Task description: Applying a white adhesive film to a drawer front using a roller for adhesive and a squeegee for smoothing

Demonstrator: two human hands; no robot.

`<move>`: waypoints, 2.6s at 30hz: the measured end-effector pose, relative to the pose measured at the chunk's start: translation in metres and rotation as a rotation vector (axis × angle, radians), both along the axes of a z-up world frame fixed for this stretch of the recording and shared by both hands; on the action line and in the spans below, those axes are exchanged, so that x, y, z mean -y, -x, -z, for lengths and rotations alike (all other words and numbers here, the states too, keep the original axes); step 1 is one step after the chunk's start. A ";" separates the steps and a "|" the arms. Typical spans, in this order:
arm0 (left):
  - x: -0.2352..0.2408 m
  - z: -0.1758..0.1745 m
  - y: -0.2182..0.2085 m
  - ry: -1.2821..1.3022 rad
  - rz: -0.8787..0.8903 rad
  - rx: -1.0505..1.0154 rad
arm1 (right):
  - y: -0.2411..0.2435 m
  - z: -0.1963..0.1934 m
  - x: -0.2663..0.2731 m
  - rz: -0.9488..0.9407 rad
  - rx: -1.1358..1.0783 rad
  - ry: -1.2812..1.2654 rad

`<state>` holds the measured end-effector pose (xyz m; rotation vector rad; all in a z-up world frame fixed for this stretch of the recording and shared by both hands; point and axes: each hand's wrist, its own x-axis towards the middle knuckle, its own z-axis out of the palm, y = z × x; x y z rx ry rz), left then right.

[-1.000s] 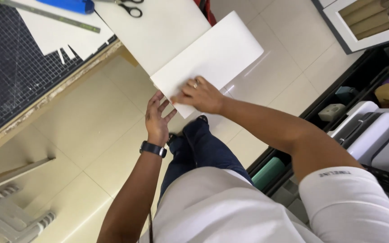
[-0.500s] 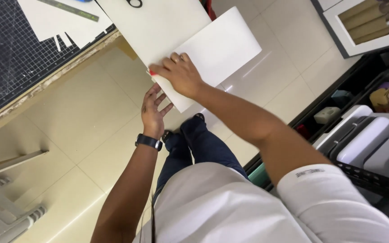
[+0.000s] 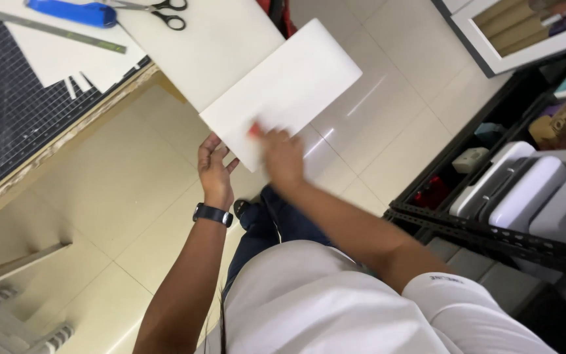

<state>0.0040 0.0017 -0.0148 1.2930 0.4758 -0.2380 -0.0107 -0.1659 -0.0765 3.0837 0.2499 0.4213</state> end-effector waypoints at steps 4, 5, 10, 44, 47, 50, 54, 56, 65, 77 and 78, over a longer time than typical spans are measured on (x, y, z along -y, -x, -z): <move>0.010 -0.031 0.001 -0.055 0.004 -0.010 | -0.008 -0.044 0.027 -0.154 -0.014 -0.067; 0.010 -0.030 0.000 -0.064 0.011 -0.012 | -0.029 -0.050 0.058 0.025 0.064 0.085; 0.011 -0.044 -0.003 -0.031 -0.052 -0.174 | -0.066 -0.015 0.106 0.634 0.024 0.167; 0.059 0.012 -0.039 -1.314 0.516 1.068 | -0.050 -0.053 0.143 0.413 0.048 -0.359; 0.059 0.017 -0.046 -1.301 0.487 1.077 | -0.021 -0.060 0.072 0.262 0.052 -0.240; 0.055 0.015 -0.042 -1.277 0.500 1.058 | -0.002 -0.062 0.043 0.076 -0.002 -0.201; 0.052 0.018 -0.043 -1.254 0.503 1.046 | -0.048 -0.045 0.143 0.295 0.132 -0.037; 0.052 0.012 -0.041 -1.243 0.508 1.035 | -0.040 -0.057 0.122 0.317 0.131 -0.068; 0.052 0.010 -0.045 -1.226 0.565 1.034 | -0.044 -0.026 0.134 0.273 0.127 -0.024; 0.051 0.000 -0.039 -1.255 0.591 0.913 | -0.103 -0.032 0.116 0.243 0.133 -0.035; 0.052 -0.004 -0.042 -1.289 0.616 0.870 | -0.127 -0.044 0.138 0.433 0.158 -0.008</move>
